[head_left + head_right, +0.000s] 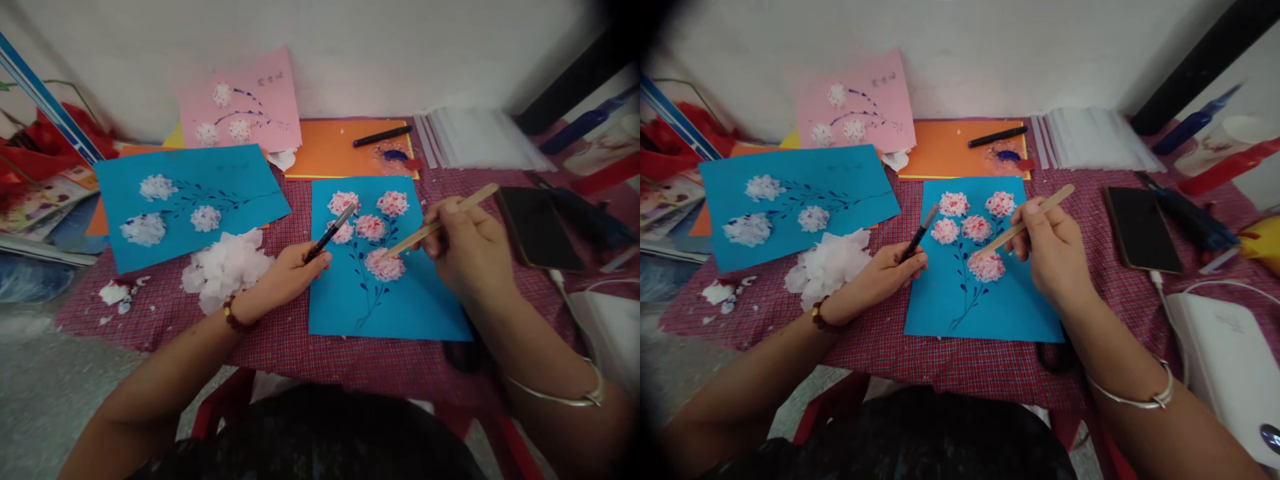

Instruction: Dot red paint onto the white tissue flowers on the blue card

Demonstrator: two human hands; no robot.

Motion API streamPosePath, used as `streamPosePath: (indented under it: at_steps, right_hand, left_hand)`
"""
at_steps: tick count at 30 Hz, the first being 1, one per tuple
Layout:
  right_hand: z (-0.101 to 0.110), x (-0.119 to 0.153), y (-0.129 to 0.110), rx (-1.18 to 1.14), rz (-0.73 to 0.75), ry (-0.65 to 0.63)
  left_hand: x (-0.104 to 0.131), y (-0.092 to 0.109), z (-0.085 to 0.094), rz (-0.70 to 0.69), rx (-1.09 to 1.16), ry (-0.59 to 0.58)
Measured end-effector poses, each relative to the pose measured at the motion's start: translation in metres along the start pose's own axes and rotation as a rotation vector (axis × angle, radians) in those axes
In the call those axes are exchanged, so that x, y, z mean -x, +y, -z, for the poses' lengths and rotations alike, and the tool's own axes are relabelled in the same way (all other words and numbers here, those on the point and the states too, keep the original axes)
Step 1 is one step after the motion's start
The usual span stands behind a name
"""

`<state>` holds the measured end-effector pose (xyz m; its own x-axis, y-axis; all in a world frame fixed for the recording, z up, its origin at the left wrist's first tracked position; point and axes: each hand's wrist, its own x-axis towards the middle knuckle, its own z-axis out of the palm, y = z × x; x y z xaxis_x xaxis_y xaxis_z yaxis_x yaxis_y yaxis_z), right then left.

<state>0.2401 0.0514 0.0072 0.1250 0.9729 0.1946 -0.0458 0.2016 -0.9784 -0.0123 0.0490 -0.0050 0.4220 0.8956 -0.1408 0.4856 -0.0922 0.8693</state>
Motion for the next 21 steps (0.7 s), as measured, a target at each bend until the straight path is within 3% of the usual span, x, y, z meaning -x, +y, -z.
streamPosePath:
  at_steps: [3, 6, 9, 13, 18, 21]
  right_hand:
    - [0.013, -0.006, -0.004, 0.230, 0.142, 0.020]
    - [0.034, -0.014, -0.009, 0.638, 0.300, 0.155]
    - [0.056, -0.022, -0.010, 0.921, 0.352, 0.297]
    - [0.070, -0.029, -0.005, 1.020, 0.315, 0.277]
    - [0.062, -0.029, -0.001, 1.060, 0.276, 0.219]
    - [0.057, -0.028, -0.002, 1.062, 0.262, 0.200]
  left_hand:
    - [0.002, 0.002, 0.001, -0.073, -0.173, -0.044]
    - [0.004, 0.005, 0.001, -0.123, -0.319, -0.075]
    - [0.004, 0.005, 0.000, -0.125, -0.367, -0.078]
    - [0.002, 0.002, -0.002, -0.143, -0.362, -0.037]
    - [0.000, -0.003, 0.001, -0.118, -0.310, 0.213]
    - [-0.002, -0.005, 0.006, -0.102, -0.253, 0.293]
